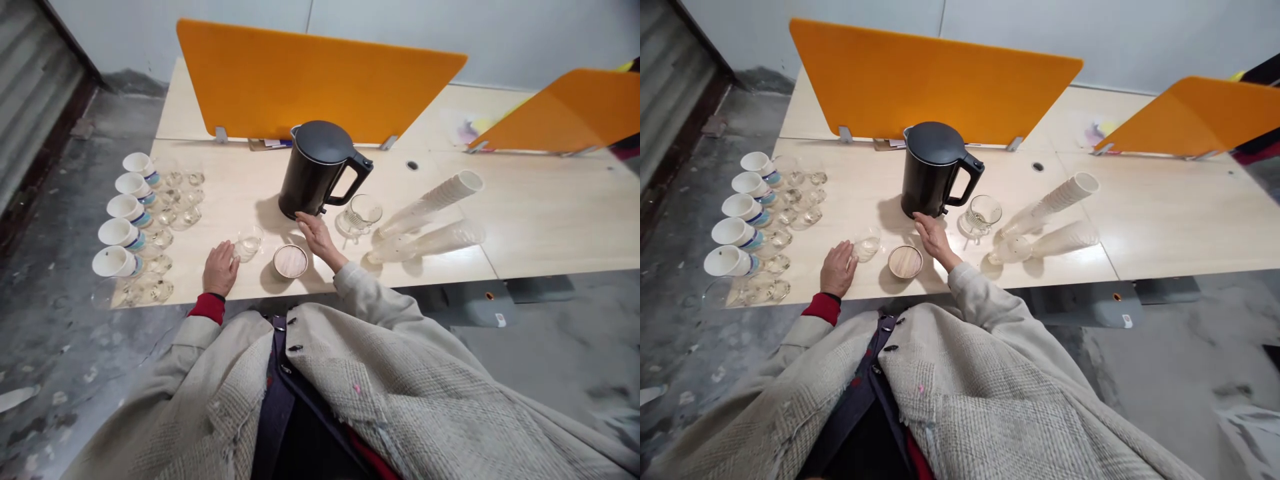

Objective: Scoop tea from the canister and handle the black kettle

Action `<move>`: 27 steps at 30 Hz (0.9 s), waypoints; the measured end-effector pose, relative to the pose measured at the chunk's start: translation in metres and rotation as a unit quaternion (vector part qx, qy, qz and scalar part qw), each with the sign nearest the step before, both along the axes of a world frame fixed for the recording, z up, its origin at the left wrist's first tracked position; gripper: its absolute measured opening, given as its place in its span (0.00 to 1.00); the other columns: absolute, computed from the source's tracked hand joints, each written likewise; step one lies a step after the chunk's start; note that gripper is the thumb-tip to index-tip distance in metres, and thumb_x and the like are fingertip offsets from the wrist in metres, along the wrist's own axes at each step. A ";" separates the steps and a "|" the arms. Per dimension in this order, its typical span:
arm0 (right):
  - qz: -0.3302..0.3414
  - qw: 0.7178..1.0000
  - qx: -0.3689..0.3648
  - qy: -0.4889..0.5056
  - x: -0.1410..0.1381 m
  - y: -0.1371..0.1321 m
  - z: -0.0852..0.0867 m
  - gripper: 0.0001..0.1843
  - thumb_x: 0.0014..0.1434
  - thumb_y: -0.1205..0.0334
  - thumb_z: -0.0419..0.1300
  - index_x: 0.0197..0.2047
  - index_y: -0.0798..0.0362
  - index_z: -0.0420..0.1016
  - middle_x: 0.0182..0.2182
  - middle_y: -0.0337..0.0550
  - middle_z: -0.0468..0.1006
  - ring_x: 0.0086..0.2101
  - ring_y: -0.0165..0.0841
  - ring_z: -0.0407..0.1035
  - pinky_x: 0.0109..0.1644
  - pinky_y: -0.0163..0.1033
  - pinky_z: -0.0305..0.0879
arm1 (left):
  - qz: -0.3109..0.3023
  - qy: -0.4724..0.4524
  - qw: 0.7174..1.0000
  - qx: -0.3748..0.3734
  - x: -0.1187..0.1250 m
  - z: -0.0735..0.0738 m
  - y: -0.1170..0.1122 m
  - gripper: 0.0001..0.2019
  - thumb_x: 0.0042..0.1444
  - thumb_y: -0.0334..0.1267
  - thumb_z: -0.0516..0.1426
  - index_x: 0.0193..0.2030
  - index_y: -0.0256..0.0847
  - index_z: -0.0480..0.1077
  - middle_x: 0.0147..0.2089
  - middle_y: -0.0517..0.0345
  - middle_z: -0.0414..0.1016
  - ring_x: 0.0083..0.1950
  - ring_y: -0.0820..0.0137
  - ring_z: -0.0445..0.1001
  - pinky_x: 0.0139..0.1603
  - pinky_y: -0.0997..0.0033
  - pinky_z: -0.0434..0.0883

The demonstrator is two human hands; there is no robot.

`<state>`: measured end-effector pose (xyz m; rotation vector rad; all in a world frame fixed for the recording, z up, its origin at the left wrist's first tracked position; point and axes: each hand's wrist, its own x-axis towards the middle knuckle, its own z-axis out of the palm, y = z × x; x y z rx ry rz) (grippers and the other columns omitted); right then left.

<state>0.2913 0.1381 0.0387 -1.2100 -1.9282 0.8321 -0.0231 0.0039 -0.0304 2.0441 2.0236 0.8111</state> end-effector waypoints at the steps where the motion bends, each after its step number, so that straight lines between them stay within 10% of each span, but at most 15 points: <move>1: 0.009 0.999 -0.022 0.022 -0.003 0.012 -0.003 0.36 0.72 0.32 0.52 0.63 0.52 0.80 0.56 0.57 0.85 0.57 0.48 0.79 0.67 0.58 0.72 | 0.001 0.001 1.000 -0.004 0.000 0.000 0.000 0.27 0.73 0.50 0.48 0.69 0.37 0.73 0.73 0.38 0.73 0.77 0.51 0.69 0.81 0.39 0.60; 7: -0.008 0.974 -0.155 0.164 -0.011 0.047 -0.006 0.41 0.61 0.22 0.59 0.50 0.52 0.84 0.43 0.51 0.89 0.48 0.45 0.84 0.62 0.55 0.77 | 0.002 -0.002 1.000 -0.016 -0.001 0.005 -0.002 0.27 0.73 0.49 0.47 0.69 0.39 0.73 0.74 0.39 0.73 0.77 0.52 0.69 0.81 0.38 0.60; 20: -0.086 0.977 -0.110 0.164 0.001 0.057 -0.010 0.39 0.60 0.20 0.57 0.40 0.51 0.79 0.39 0.53 0.88 0.45 0.44 0.83 0.60 0.55 0.77 | 0.001 0.011 1.000 -0.015 -0.001 0.005 -0.003 0.25 0.74 0.49 0.48 0.67 0.39 0.74 0.73 0.40 0.74 0.77 0.54 0.70 0.80 0.41 0.61; 27: -0.039 0.998 -0.034 0.030 0.018 -0.019 0.012 0.36 0.71 0.28 0.50 0.54 0.51 0.80 0.48 0.53 0.87 0.50 0.45 0.81 0.61 0.55 0.75 | 0.016 -0.018 1.000 0.016 -0.002 0.011 -0.004 0.24 0.74 0.49 0.48 0.62 0.39 0.77 0.68 0.40 0.79 0.73 0.53 0.74 0.78 0.42 0.67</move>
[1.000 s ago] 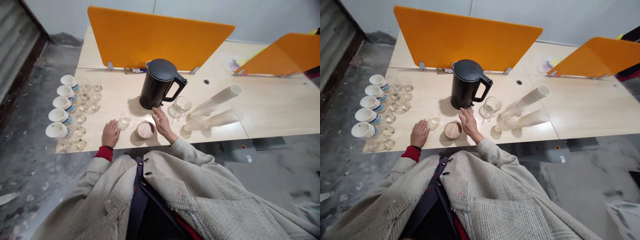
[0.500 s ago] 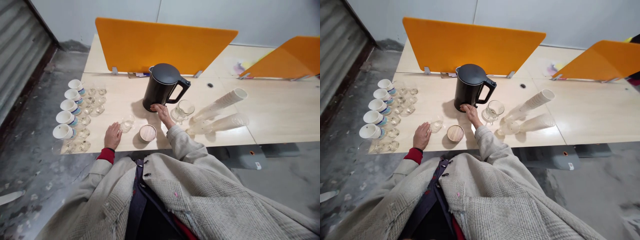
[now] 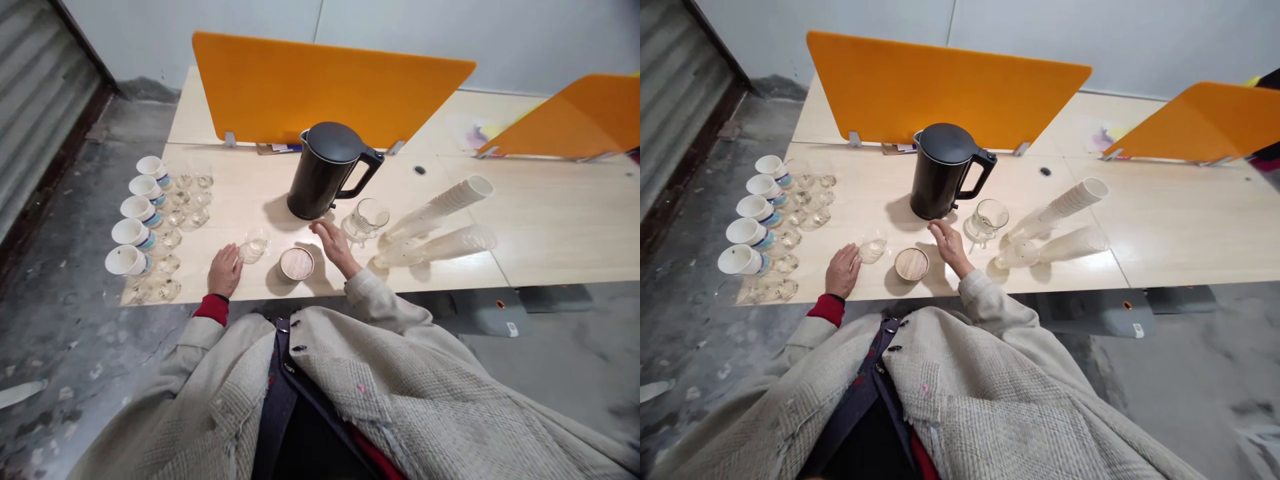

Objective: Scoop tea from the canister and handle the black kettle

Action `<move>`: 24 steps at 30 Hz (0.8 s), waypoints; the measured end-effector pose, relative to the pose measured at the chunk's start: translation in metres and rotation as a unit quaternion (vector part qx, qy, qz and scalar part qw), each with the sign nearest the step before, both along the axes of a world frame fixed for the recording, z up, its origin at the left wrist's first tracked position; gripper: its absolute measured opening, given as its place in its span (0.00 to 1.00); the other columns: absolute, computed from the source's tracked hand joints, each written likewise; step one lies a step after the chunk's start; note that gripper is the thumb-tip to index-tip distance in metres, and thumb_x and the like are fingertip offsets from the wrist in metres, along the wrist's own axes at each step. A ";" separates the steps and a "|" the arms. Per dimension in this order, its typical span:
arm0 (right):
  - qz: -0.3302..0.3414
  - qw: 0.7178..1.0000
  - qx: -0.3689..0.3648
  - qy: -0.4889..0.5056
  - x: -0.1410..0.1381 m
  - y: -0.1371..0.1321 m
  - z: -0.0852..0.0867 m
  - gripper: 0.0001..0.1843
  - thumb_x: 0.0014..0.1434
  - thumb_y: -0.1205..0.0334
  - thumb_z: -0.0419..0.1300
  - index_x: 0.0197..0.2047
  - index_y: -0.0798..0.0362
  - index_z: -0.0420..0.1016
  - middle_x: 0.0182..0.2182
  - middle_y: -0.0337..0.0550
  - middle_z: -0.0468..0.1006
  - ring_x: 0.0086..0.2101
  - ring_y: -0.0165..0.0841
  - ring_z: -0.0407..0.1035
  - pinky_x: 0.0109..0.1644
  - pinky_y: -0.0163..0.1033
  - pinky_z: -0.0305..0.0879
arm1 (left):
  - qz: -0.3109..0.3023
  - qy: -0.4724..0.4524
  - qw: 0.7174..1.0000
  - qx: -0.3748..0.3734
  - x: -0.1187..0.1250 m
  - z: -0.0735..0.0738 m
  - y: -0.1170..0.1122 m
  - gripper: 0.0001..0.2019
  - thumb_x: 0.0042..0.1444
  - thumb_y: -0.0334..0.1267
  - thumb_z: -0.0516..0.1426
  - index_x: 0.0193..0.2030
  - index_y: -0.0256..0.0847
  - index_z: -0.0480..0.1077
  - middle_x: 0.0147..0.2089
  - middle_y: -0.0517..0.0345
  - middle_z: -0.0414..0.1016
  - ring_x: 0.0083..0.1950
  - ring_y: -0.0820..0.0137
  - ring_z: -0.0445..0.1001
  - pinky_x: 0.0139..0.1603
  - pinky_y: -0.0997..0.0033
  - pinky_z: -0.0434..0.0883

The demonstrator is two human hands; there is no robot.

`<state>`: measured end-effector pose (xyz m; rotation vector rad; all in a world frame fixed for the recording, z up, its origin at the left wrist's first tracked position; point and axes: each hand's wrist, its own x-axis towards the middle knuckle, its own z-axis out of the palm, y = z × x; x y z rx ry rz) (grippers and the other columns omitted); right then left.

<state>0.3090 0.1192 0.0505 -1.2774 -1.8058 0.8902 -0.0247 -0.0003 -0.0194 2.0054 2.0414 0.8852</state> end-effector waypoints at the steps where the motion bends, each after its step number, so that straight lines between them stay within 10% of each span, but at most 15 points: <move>1: 0.023 1.000 0.014 -0.008 0.002 -0.019 0.005 0.35 0.73 0.30 0.49 0.57 0.52 0.79 0.51 0.54 0.86 0.52 0.45 0.80 0.61 0.54 0.75 | 0.007 -0.010 1.000 0.009 0.001 0.002 -0.003 0.24 0.74 0.49 0.48 0.61 0.39 0.78 0.67 0.40 0.80 0.72 0.54 0.76 0.77 0.44 0.69; 7: 0.134 0.972 0.120 -0.153 0.000 -0.095 0.020 0.48 0.69 0.26 0.52 0.78 0.51 0.62 0.71 0.60 0.70 0.66 0.53 0.68 0.71 0.63 0.67 | 0.000 -0.065 0.997 0.031 0.035 0.013 -0.038 0.23 0.75 0.51 0.48 0.60 0.42 0.78 0.58 0.42 0.85 0.62 0.54 0.81 0.68 0.46 0.77; 17: 0.083 0.954 0.123 -0.259 -0.034 -0.093 0.005 0.52 0.68 0.27 0.56 0.79 0.56 0.57 0.68 0.67 0.69 0.63 0.60 0.65 0.70 0.71 0.62 | -0.164 -0.130 0.977 -0.034 0.112 0.020 -0.023 0.53 0.61 0.61 0.66 0.83 0.39 0.47 0.79 0.34 0.63 0.80 0.48 0.65 0.80 0.46 0.66; 24: 0.088 0.961 0.125 -0.232 -0.043 -0.092 -0.009 0.46 0.69 0.34 0.58 0.78 0.57 0.60 0.65 0.66 0.68 0.62 0.59 0.63 0.71 0.73 0.61 | -0.136 -0.193 0.971 -0.046 0.123 0.006 -0.007 0.48 0.56 0.53 0.71 0.77 0.41 0.56 0.74 0.38 0.70 0.73 0.50 0.74 0.73 0.50 0.74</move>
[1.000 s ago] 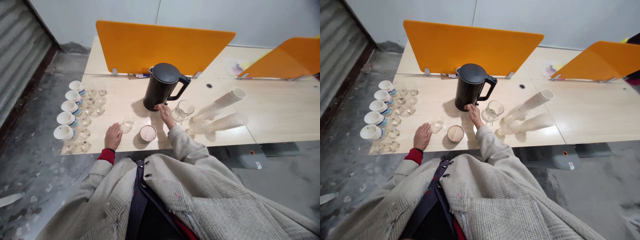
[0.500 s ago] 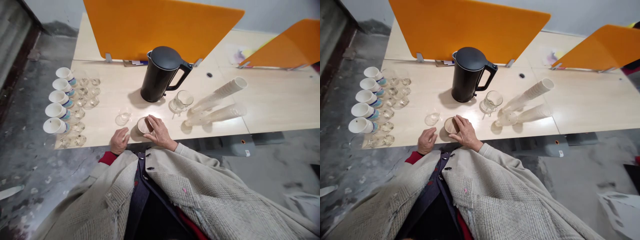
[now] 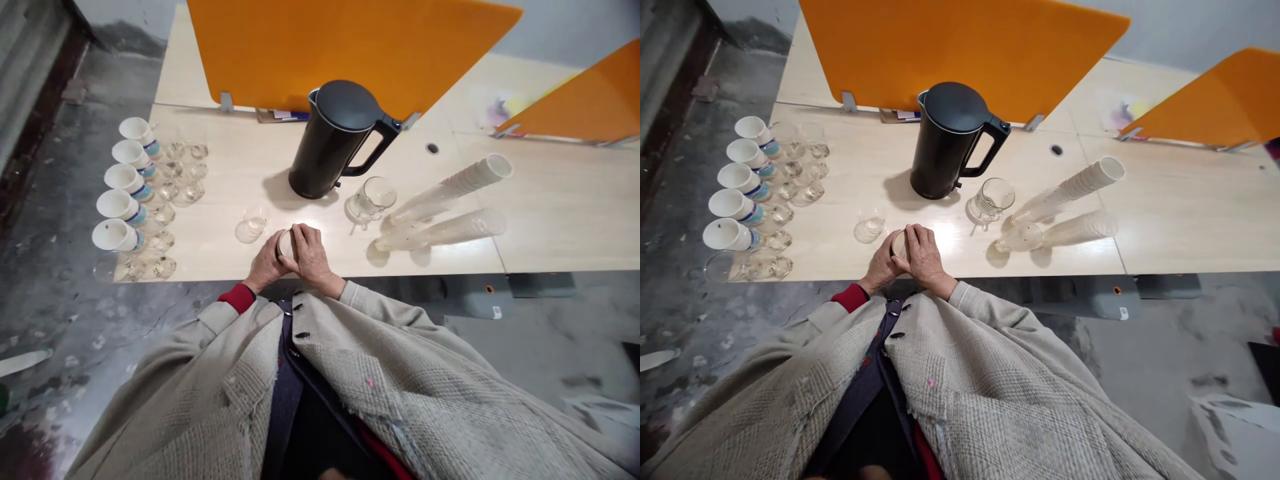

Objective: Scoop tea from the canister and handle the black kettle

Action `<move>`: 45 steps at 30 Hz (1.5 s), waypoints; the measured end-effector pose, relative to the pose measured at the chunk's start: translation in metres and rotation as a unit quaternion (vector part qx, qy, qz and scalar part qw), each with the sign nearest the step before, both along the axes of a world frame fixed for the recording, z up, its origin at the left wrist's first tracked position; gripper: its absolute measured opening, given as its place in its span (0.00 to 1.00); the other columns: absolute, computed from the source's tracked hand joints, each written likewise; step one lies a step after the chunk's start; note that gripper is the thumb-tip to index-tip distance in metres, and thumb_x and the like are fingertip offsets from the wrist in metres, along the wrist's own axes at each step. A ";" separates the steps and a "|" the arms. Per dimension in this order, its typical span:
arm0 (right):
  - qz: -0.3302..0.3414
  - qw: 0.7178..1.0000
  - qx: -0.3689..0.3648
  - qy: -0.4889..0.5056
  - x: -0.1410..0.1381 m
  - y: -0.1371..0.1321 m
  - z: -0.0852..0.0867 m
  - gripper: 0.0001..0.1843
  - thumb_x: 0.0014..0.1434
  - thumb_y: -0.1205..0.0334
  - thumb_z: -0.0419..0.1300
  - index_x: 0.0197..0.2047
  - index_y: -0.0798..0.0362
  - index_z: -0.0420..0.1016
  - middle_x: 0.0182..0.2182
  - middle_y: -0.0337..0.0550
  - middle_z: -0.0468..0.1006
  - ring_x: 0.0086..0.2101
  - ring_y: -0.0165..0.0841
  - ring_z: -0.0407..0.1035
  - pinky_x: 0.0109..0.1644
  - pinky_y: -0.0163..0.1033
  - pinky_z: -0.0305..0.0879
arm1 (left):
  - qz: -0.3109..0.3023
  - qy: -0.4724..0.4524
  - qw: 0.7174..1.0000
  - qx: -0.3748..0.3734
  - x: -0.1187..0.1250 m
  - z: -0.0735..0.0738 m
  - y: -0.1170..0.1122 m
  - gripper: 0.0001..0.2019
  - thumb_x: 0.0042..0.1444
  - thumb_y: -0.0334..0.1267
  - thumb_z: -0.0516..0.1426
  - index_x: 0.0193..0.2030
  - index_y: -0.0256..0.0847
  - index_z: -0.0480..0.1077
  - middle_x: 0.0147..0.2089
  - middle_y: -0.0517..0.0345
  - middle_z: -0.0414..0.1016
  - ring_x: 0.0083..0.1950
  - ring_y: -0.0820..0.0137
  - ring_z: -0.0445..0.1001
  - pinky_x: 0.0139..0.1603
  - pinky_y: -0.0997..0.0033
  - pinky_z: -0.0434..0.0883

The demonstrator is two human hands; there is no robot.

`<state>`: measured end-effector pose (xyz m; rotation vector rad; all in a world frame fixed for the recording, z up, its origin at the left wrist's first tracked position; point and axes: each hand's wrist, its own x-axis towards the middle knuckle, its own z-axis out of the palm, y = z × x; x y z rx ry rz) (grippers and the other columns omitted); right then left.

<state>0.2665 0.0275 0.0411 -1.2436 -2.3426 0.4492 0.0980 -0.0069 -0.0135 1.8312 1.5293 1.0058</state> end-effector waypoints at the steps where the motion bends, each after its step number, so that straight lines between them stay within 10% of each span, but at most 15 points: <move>1: -0.002 1.000 -0.003 0.011 0.000 0.000 0.000 0.45 0.70 0.35 0.58 0.78 0.56 0.60 0.65 0.65 0.68 0.62 0.58 0.64 0.71 0.72 0.62 | 0.005 -0.001 1.000 0.000 0.000 -0.002 0.000 0.48 0.54 0.53 0.72 0.76 0.41 0.57 0.73 0.39 0.72 0.71 0.50 0.75 0.71 0.50 0.75; 9: -0.089 0.987 0.038 0.131 0.029 0.019 0.004 0.39 0.74 0.37 0.48 0.79 0.50 0.56 0.67 0.59 0.68 0.67 0.51 0.64 0.74 0.65 0.63 | 0.038 0.007 0.999 0.020 -0.004 -0.001 -0.008 0.50 0.49 0.56 0.75 0.73 0.43 0.59 0.70 0.42 0.75 0.69 0.50 0.77 0.69 0.50 0.76; 14: -0.173 0.979 0.036 0.102 0.056 0.036 -0.027 0.42 0.72 0.37 0.53 0.76 0.60 0.61 0.65 0.67 0.69 0.65 0.54 0.64 0.74 0.66 0.61 | 0.064 0.024 0.997 0.023 -0.006 0.002 -0.011 0.50 0.49 0.56 0.76 0.73 0.44 0.59 0.69 0.42 0.75 0.69 0.50 0.77 0.71 0.49 0.76; 20: -0.121 0.992 -0.030 0.004 0.061 0.033 -0.058 0.42 0.67 0.43 0.64 0.73 0.64 0.65 0.67 0.70 0.69 0.66 0.58 0.64 0.74 0.67 0.62 | 0.085 0.031 0.994 0.055 -0.010 -0.003 -0.008 0.50 0.49 0.55 0.76 0.73 0.43 0.58 0.67 0.41 0.75 0.69 0.50 0.77 0.71 0.51 0.75; 25: -0.163 0.985 -0.003 0.061 0.080 0.030 -0.045 0.41 0.66 0.40 0.65 0.73 0.57 0.65 0.67 0.67 0.70 0.67 0.56 0.64 0.73 0.66 0.64 | 0.090 0.004 0.994 0.065 -0.010 -0.006 -0.006 0.51 0.45 0.51 0.77 0.72 0.43 0.59 0.66 0.43 0.76 0.67 0.50 0.78 0.68 0.50 0.77; 32: -0.370 0.886 0.025 0.277 0.132 0.064 -0.018 0.37 0.69 0.43 0.58 0.74 0.51 0.57 0.42 0.43 0.78 0.34 0.36 0.76 0.42 0.45 0.79 | 0.088 -0.018 0.993 0.082 -0.008 -0.009 -0.007 0.51 0.44 0.50 0.78 0.71 0.44 0.60 0.65 0.44 0.76 0.67 0.50 0.78 0.69 0.49 0.76; 45: -0.373 0.880 0.043 0.290 0.141 0.114 0.002 0.12 0.72 0.54 0.58 0.42 0.52 0.76 0.32 0.40 0.77 0.27 0.28 0.69 0.34 0.37 0.65 | 0.079 -0.008 0.994 0.081 -0.007 -0.008 -0.010 0.52 0.45 0.52 0.78 0.72 0.45 0.59 0.66 0.43 0.75 0.68 0.50 0.77 0.69 0.48 0.76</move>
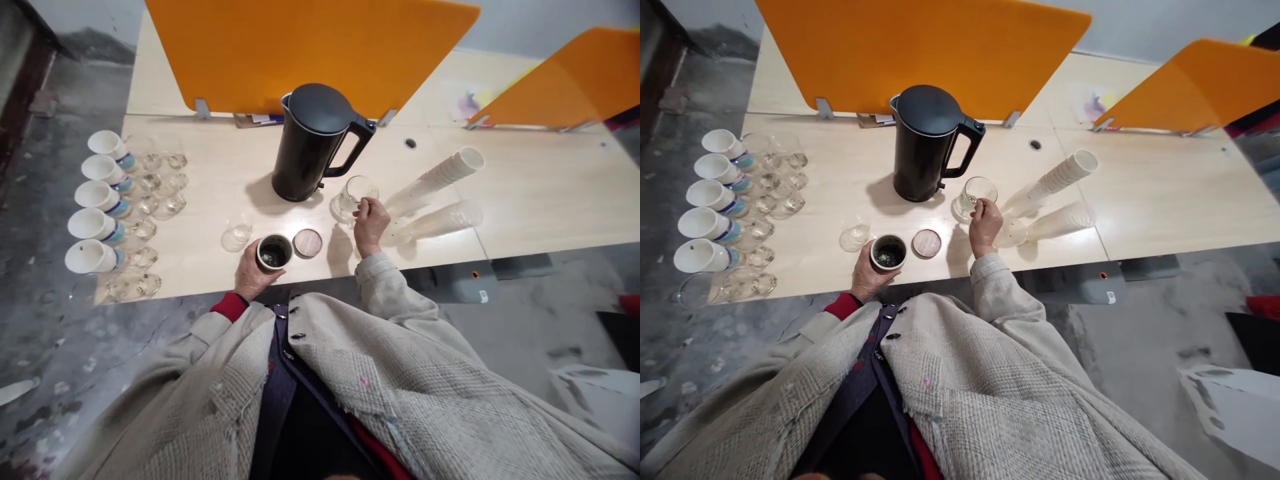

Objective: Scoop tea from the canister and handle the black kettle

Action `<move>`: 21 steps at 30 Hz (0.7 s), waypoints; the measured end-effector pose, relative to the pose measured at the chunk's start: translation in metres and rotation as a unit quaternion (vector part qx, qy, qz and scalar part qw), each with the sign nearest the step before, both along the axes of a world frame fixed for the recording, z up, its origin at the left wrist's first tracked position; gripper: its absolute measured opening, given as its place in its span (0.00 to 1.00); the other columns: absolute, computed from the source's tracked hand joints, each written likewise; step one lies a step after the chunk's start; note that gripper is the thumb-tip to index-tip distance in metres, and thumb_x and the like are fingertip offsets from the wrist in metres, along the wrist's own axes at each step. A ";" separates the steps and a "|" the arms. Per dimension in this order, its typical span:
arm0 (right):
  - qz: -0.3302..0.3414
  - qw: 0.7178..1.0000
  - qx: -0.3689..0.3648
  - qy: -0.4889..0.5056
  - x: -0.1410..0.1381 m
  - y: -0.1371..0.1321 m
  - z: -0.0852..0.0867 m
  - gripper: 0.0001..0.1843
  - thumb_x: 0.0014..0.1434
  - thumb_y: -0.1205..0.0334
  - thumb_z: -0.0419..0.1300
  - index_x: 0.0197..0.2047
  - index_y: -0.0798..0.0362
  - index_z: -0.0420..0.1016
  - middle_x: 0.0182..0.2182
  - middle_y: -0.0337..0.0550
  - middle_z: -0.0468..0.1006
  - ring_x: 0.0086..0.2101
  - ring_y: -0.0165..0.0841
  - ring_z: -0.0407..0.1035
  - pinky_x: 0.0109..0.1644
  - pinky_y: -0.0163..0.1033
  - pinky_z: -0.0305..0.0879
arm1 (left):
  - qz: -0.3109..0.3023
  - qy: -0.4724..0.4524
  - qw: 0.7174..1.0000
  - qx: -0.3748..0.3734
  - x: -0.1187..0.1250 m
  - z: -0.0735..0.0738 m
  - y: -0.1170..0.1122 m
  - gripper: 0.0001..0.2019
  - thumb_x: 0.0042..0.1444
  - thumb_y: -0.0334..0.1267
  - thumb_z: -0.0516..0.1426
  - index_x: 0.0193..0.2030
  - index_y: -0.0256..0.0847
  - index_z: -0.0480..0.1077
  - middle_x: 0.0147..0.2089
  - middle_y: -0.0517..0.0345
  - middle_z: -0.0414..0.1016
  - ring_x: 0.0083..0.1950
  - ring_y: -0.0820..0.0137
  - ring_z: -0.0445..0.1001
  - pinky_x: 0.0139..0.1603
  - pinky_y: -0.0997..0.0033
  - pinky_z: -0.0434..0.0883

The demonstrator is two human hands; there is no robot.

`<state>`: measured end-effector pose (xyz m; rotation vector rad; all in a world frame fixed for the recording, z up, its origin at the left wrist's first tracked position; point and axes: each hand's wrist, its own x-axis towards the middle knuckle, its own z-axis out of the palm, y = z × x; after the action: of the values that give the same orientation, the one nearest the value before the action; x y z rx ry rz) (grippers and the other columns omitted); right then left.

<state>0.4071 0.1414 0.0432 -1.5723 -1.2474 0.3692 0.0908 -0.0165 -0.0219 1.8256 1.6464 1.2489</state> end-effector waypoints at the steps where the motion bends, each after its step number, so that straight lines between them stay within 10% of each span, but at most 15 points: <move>1: -0.007 1.000 0.017 0.001 0.001 -0.004 0.005 0.10 0.72 0.56 0.59 0.41 0.52 0.76 0.31 0.40 0.77 0.26 0.28 0.69 0.33 0.38 0.64 | -0.002 0.000 1.000 0.001 0.000 0.000 0.000 0.52 0.45 0.52 0.78 0.73 0.45 0.59 0.66 0.43 0.75 0.68 0.50 0.77 0.70 0.48 0.76; 7: 0.042 0.994 0.099 -0.004 -0.011 -0.064 0.066 0.11 0.75 0.51 0.59 0.49 0.48 0.78 0.36 0.44 0.81 0.30 0.33 0.75 0.40 0.44 0.73 | -0.002 0.008 1.000 -0.011 0.000 -0.001 0.000 0.53 0.43 0.54 0.78 0.72 0.45 0.59 0.67 0.42 0.75 0.68 0.49 0.77 0.70 0.47 0.76; 12: 0.250 0.964 0.082 -0.047 -0.052 -0.117 0.103 0.10 0.77 0.54 0.57 0.49 0.47 0.79 0.33 0.37 0.79 0.29 0.30 0.77 0.35 0.37 0.73 | -0.003 0.000 1.000 -0.008 0.000 0.000 0.001 0.53 0.44 0.55 0.78 0.72 0.45 0.59 0.66 0.43 0.76 0.68 0.48 0.77 0.70 0.47 0.76; 21: 0.488 0.857 0.053 -0.157 -0.105 -0.123 0.052 0.11 0.77 0.65 0.53 0.55 0.49 0.75 0.41 0.47 0.81 0.39 0.36 0.77 0.43 0.40 0.74 | -0.004 -0.014 1.000 -0.025 0.001 0.002 0.001 0.53 0.43 0.53 0.79 0.72 0.46 0.60 0.66 0.45 0.76 0.66 0.50 0.79 0.67 0.48 0.78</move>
<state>0.3024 0.0184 0.0948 -0.7997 -2.2466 0.6720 0.0913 -0.0154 -0.0198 1.7746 1.6387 1.2143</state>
